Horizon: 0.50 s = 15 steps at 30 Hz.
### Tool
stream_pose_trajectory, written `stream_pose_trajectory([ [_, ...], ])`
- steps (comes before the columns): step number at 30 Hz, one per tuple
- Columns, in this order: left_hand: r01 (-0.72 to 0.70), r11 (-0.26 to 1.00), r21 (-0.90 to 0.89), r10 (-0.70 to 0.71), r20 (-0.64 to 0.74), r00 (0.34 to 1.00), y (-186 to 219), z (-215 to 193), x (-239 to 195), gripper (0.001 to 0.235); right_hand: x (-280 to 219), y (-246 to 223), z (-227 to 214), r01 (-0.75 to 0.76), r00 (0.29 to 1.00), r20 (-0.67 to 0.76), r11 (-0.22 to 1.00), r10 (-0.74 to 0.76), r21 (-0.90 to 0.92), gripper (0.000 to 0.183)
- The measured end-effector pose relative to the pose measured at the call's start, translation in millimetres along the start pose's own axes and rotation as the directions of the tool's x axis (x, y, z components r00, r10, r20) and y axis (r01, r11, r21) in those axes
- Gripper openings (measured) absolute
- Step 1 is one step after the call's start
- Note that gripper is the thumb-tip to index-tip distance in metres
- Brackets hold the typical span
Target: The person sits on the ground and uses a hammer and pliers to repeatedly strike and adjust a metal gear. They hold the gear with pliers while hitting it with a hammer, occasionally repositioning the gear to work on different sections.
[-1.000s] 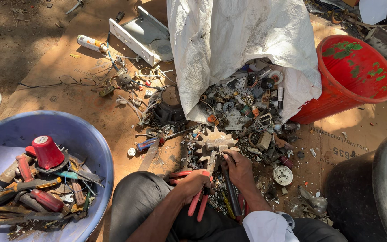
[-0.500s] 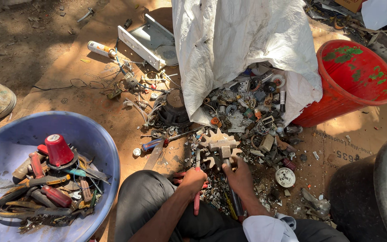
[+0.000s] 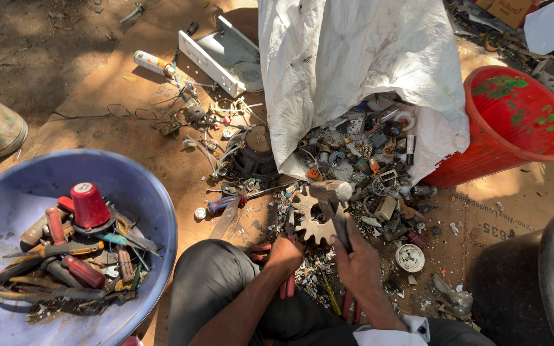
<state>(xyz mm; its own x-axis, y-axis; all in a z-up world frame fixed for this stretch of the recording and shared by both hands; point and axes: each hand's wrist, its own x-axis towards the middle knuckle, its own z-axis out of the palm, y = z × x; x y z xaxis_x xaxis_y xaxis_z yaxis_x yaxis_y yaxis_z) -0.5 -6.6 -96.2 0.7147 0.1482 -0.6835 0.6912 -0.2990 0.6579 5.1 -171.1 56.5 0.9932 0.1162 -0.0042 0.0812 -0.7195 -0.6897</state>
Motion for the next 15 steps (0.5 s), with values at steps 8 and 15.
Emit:
stream_pose_trajectory([
  [8, 0.1, 0.99, -0.103, -0.103, -0.031, 0.994, 4, 11, 4, 0.048, 20, -37, -29, 0.136, 0.911, 0.405, 0.87, 0.078, -0.474, 0.038],
  [15, -0.063, 0.998, -0.018, 0.061, -0.088, 0.994, 22, -6, -27, 0.049, 17, -72, -56, 0.044, 0.982, 0.186, 0.909, 0.037, -0.414, 0.062],
])
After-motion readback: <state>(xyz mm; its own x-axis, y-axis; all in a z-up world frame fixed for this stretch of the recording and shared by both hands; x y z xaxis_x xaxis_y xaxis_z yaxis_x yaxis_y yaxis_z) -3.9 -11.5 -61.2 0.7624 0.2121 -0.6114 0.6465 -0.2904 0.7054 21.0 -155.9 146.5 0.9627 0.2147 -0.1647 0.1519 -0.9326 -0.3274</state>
